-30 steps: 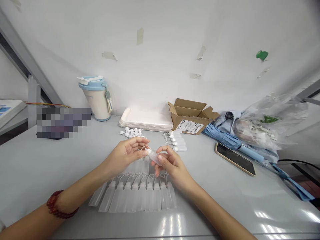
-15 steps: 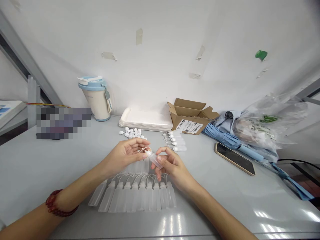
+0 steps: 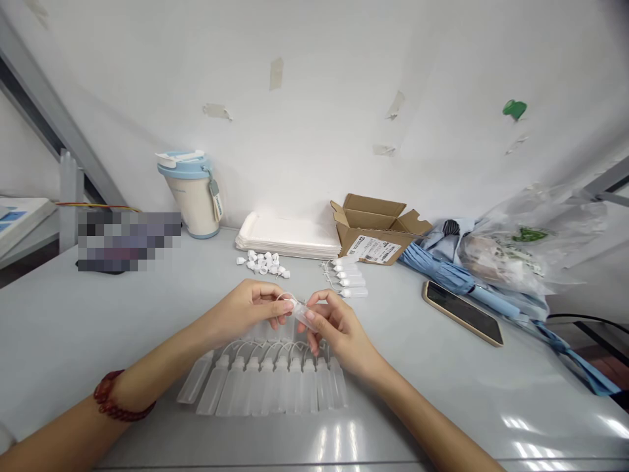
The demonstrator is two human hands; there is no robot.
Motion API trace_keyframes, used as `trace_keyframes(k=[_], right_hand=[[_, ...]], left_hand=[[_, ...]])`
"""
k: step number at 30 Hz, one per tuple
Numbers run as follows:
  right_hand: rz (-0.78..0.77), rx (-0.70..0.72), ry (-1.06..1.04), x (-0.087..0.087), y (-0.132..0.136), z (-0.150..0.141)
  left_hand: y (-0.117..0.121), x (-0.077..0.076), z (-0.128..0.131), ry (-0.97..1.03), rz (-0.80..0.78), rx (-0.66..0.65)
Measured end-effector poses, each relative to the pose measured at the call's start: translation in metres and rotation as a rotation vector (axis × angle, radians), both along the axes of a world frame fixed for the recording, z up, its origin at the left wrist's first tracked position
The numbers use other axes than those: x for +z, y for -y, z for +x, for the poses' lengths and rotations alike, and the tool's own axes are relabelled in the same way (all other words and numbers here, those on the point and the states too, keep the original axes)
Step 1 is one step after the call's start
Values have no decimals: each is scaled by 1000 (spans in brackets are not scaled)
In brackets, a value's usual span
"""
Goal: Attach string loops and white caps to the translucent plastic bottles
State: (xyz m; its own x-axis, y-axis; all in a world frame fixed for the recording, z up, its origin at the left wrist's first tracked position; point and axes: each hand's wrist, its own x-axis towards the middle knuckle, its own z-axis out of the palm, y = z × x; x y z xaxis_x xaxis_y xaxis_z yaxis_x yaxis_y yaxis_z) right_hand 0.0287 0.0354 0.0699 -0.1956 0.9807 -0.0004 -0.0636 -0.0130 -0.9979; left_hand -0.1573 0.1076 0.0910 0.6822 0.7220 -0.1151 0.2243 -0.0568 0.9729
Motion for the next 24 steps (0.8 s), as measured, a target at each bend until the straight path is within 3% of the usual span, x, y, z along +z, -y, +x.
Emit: trace_keyframes(k=[15, 21, 24], right_hand=[[36, -49, 65, 3, 0, 0], [46, -49, 86, 1, 0, 2], [45, -49, 79, 0, 0, 2]], left_hand=[[-2, -1, -1, -4, 57, -58], [-2, -7, 1, -27, -46, -42], [-1, -6, 1, -30, -1, -64]])
